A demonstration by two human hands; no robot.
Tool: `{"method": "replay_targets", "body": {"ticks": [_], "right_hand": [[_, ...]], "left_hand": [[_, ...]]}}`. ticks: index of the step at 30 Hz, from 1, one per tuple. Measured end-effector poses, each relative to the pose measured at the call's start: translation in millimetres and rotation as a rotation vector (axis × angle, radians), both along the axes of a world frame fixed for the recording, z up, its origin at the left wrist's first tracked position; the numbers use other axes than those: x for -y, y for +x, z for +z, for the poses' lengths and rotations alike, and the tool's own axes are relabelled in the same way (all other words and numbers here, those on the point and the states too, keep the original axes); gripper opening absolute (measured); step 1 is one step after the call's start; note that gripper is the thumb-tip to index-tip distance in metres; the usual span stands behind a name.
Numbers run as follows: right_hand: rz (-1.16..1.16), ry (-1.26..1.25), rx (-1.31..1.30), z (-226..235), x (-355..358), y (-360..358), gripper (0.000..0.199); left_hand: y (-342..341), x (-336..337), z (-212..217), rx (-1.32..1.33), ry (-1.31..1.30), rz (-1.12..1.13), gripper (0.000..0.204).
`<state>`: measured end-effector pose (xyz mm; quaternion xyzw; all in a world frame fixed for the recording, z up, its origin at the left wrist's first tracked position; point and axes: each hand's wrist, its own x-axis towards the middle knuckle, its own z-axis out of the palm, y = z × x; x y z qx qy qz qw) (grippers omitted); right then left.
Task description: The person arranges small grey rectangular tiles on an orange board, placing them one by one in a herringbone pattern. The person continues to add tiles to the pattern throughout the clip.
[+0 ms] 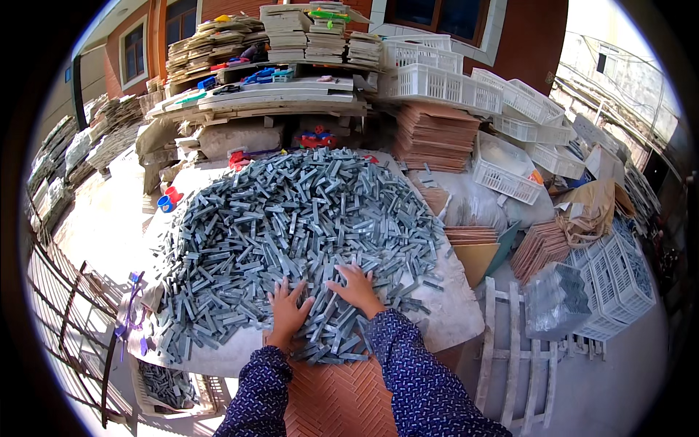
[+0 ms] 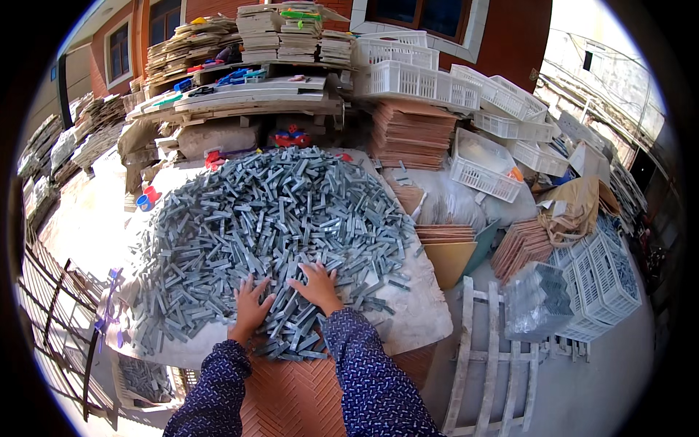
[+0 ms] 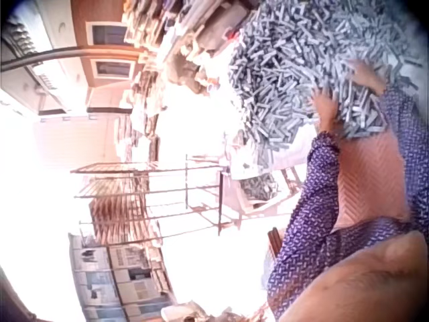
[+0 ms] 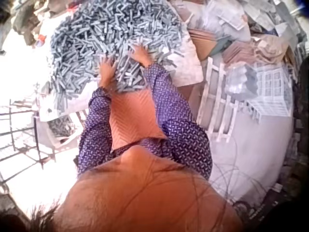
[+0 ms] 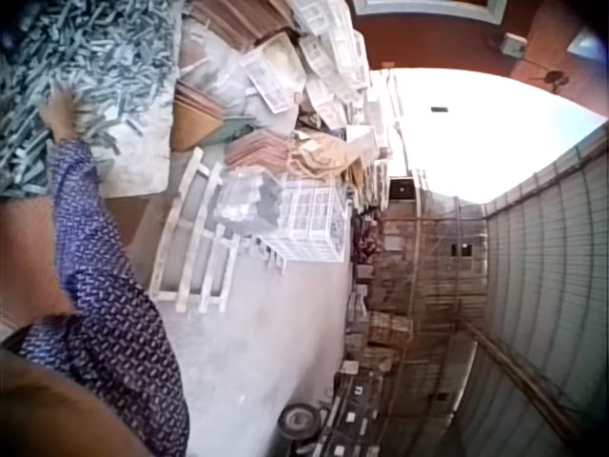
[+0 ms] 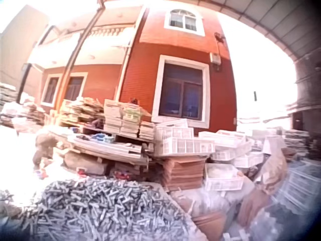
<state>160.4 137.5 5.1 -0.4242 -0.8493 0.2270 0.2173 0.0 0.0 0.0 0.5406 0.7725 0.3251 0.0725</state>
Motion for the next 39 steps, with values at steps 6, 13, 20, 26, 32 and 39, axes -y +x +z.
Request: {"method": "replay_targets", "body": {"ticks": [6,13,20,26,32,39], "right_hand": [[0.049,0.115,-0.234,-4,24,1,0.049],[0.021,-0.109,-0.582,-6,11,6,0.05],[0.183,-0.331,-0.431,25,71,3,0.048],[0.142,-0.129,-0.541,38,132,20,0.036],[0.136,-0.031,-0.614,31,212,50,0.028],[0.318,-0.101,-0.391,38,300,101,0.048]], "left_hand": [[19,12,2,0.302,0.265,-0.135,0.032],[28,15,0,0.337,0.401,-0.156,0.031],[34,37,-14,0.317,0.362,-0.171,0.028],[53,81,14,0.767,0.394,-0.226,0.023],[76,148,19,0.69,0.306,-0.314,0.017],[104,238,16,0.494,0.273,-0.455,0.019]]}}
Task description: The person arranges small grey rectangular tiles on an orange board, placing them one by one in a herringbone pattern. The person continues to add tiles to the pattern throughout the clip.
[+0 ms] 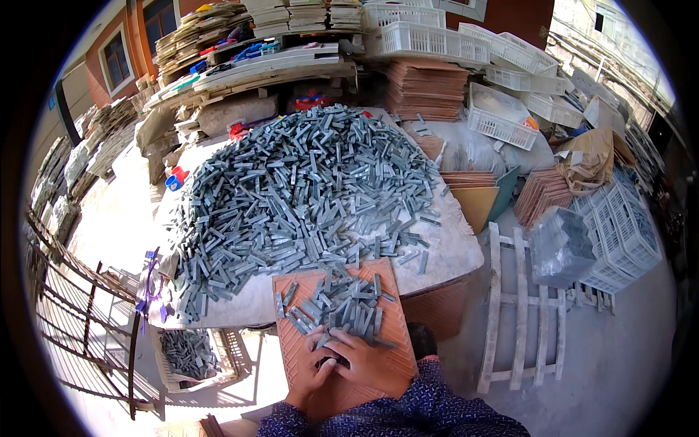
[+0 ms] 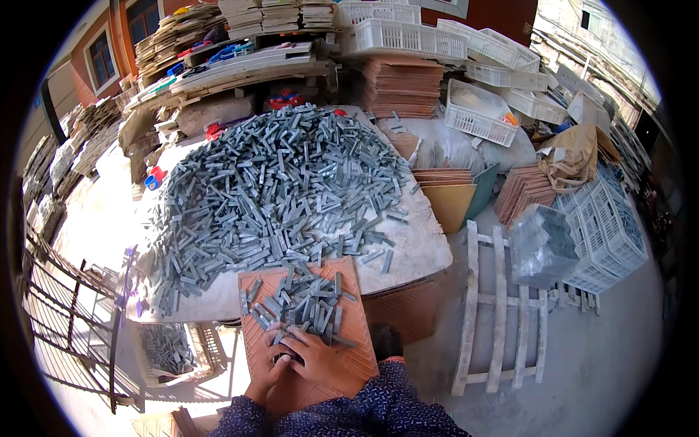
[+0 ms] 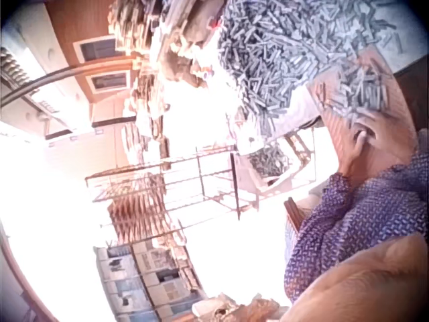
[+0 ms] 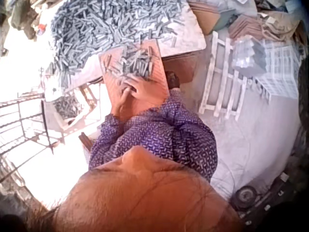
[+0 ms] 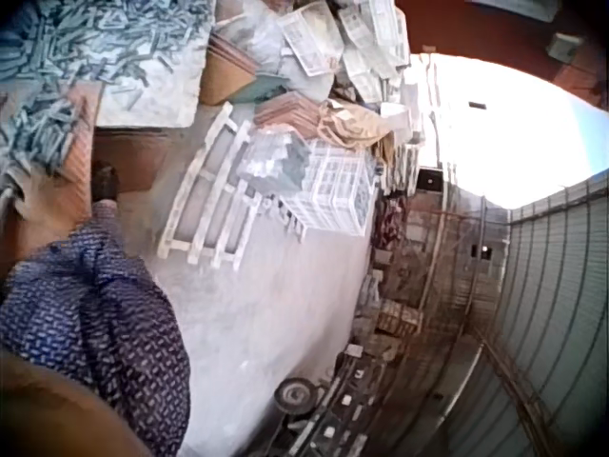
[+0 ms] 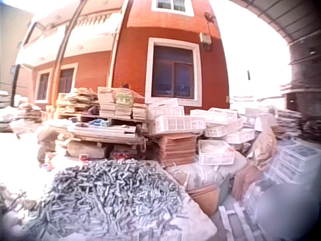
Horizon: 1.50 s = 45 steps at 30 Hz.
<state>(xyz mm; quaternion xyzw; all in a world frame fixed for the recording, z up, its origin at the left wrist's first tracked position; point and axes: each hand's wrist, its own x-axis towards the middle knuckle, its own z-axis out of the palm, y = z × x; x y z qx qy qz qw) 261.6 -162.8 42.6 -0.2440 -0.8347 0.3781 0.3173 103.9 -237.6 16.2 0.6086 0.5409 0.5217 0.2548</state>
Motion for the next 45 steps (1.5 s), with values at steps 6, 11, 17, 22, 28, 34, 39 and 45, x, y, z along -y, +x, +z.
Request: {"method": "replay_targets", "body": {"ticks": [6,11,17,22,28,34,39,45], "right_hand": [[-0.298,0.255,0.26,15,-26,25,0.057],[-0.268,0.332,0.206,-21,-46,-4,0.052],[-0.041,0.278,0.092,-13,2,6,0.048],[0.15,0.198,-0.04,0,37,43,0.043],[-0.224,0.1,0.204,-6,25,57,0.037],[-0.138,-0.1,-0.004,0,-16,39,0.037],[-0.34,0.096,0.031,-27,-31,57,0.041],[-0.18,0.139,0.088,-19,-5,74,0.036]], "left_hand": [[5,12,6,-0.201,-0.118,0.248,0.037],[2,-44,-11,-0.507,-0.206,0.322,0.059],[3,-1,11,-0.341,-0.172,-0.042,0.057],[16,47,-7,-0.514,-0.141,-0.045,0.058],[31,32,-18,-0.841,-0.235,0.084,0.063],[5,-42,-7,-0.716,-0.127,0.273,0.057],[3,-54,13,-0.594,-0.16,0.187,0.056],[2,13,-6,-0.686,-0.243,0.163,0.048]]}}
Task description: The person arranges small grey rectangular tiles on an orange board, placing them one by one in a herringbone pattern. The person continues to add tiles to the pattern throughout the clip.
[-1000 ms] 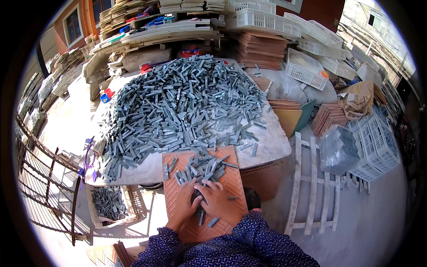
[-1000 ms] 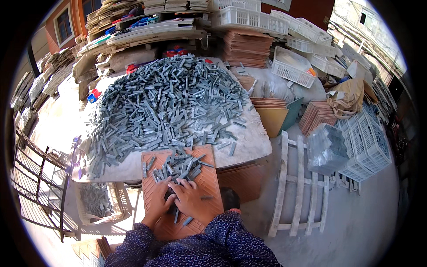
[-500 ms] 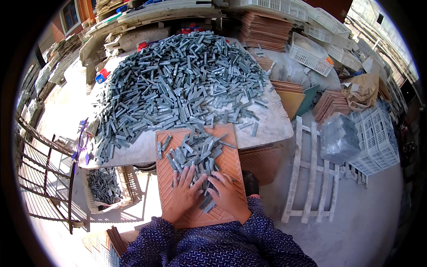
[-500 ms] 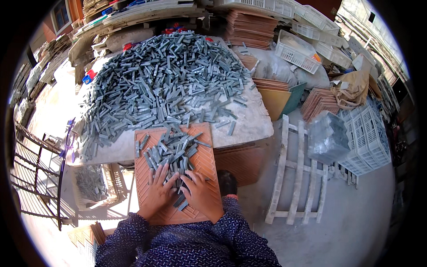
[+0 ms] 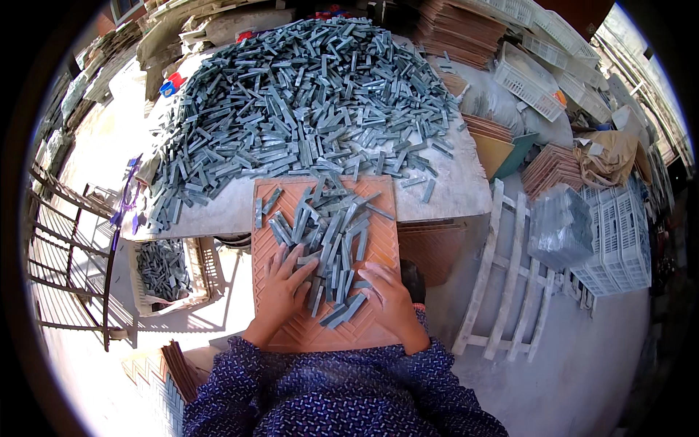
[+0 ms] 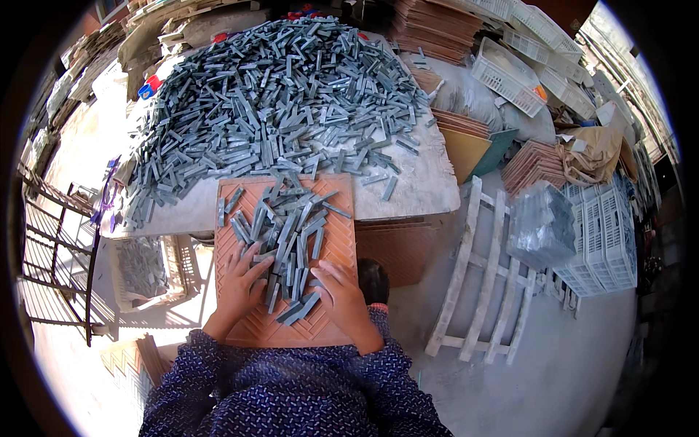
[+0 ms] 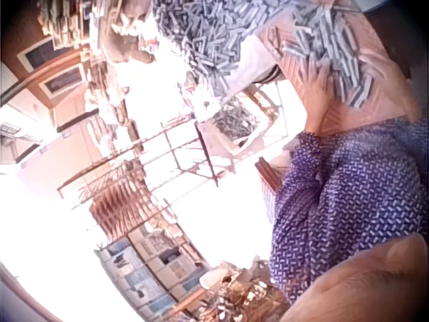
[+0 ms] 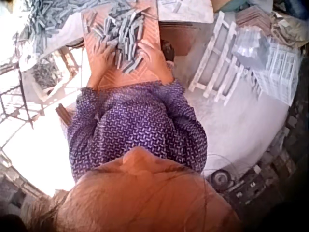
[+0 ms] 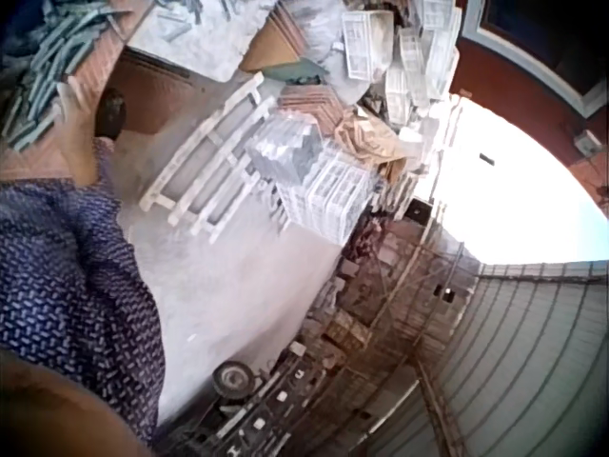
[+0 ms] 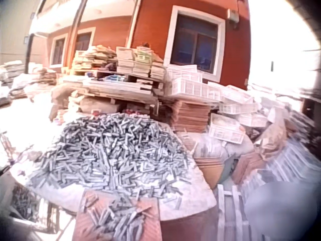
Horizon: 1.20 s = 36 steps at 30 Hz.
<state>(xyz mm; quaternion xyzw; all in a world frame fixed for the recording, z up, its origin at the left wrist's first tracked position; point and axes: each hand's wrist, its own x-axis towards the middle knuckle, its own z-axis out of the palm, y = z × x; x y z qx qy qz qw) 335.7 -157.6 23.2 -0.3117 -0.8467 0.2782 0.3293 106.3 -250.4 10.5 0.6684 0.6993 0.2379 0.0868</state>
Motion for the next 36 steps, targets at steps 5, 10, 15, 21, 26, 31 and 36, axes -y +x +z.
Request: {"method": "replay_targets", "body": {"ticks": [5,10,15,21,26,31,36], "right_hand": [[0.091,-0.058,0.036,-1,5,23,0.027],[0.17,0.062,0.093,-13,13,13,0.027],[0.134,-0.054,0.096,-12,19,17,0.023],[0.008,-0.174,0.035,-6,19,14,0.021],[-0.018,-0.076,-0.074,-3,0,-38,0.022],[-0.052,0.054,-0.167,-15,-28,-80,0.02],[-0.046,-0.14,-0.245,-7,-61,-103,0.02]], "left_hand": [[29,43,4,0.13,0.103,0.071,0.031],[61,45,12,0.093,0.05,-0.106,0.037],[55,47,1,0.123,-0.062,-0.141,0.044],[40,12,18,-0.021,0.079,-0.029,0.056],[17,-36,-7,-0.105,0.115,-0.025,0.059],[16,-66,-3,-0.099,0.176,-0.062,0.044],[-4,-128,20,0.122,0.38,-0.001,0.04]]}}
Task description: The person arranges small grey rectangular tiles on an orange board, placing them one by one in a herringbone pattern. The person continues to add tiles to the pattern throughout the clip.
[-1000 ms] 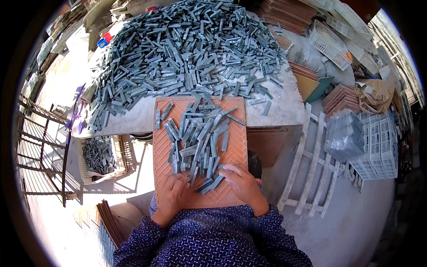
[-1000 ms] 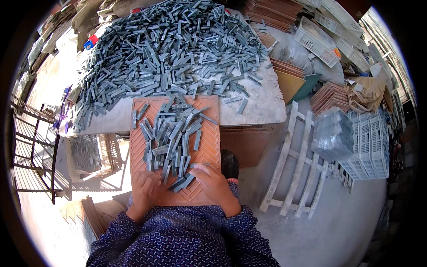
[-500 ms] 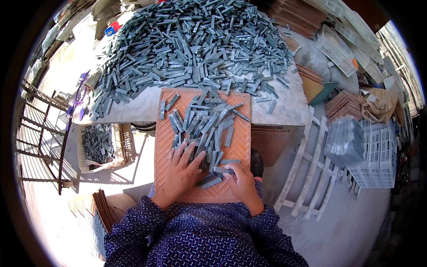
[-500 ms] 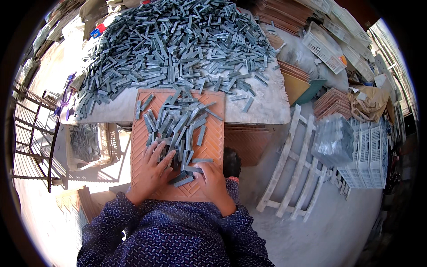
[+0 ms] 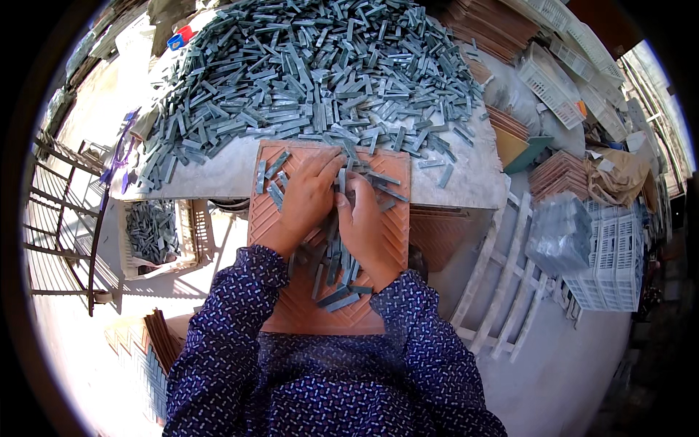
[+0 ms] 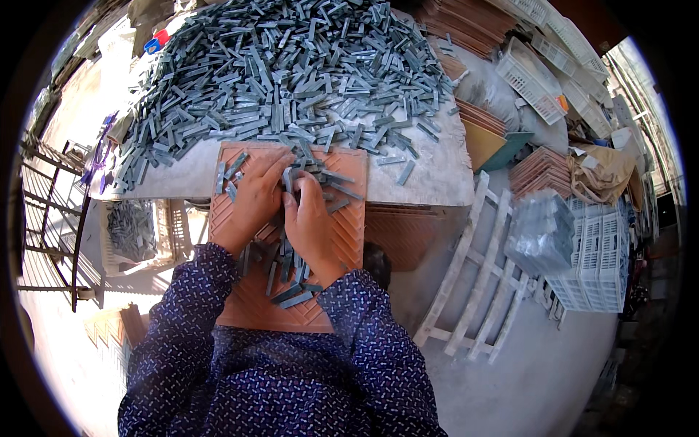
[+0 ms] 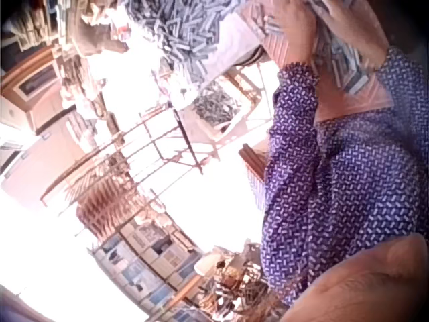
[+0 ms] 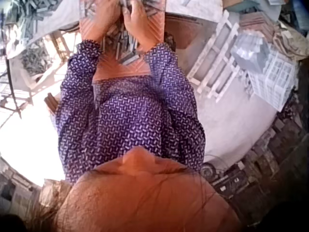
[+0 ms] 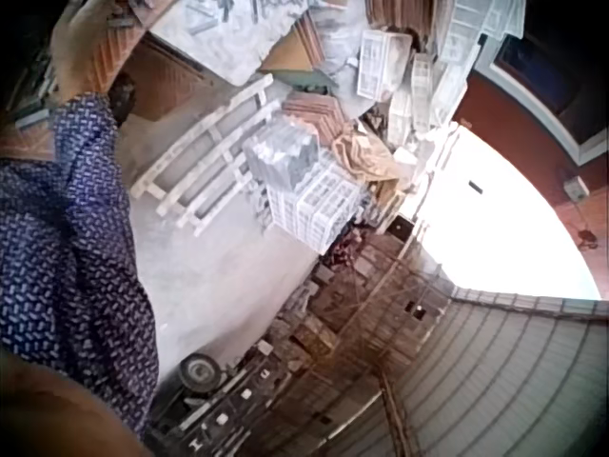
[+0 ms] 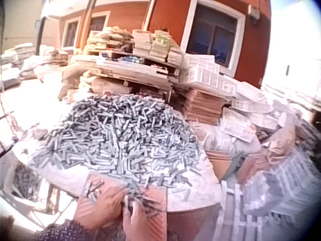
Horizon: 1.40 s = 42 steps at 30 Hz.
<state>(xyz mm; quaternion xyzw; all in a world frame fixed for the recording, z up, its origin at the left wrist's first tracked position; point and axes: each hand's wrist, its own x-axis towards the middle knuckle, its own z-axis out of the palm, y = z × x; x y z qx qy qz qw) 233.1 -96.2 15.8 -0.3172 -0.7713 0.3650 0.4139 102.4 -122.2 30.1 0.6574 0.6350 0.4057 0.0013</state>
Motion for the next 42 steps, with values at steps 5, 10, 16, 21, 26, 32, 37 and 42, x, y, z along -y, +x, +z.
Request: {"method": "replay_targets", "body": {"ticks": [5,10,16,21,26,32,37,42], "right_hand": [[-0.013,-0.269,0.019,-1,-45,-3,0.022],[-0.016,-0.137,0.055,21,-26,48,0.02],[-0.115,-0.313,0.162,2,33,123,0.023],[-0.129,-0.134,0.196,-7,54,136,0.021],[-0.12,0.061,0.227,-7,51,130,0.018],[-0.12,-0.078,0.12,-3,53,118,0.019],[-0.1,0.017,0.214,-1,46,125,0.026],[0.029,0.152,0.357,-6,43,130,0.034]], "left_hand": [[-34,-35,-20,-0.097,-0.001,0.163,0.03],[-17,24,4,-0.21,0.017,0.244,0.028],[64,122,-7,0.048,-0.269,-0.172,0.036],[81,143,-20,-0.105,-0.348,-0.262,0.043],[63,158,-22,-0.159,-0.347,-0.227,0.037],[55,161,-12,-0.073,-0.279,-0.03,0.035],[63,151,5,-0.131,-0.278,-0.135,0.029],[64,139,-15,-0.223,-0.302,-0.124,0.03]]}}
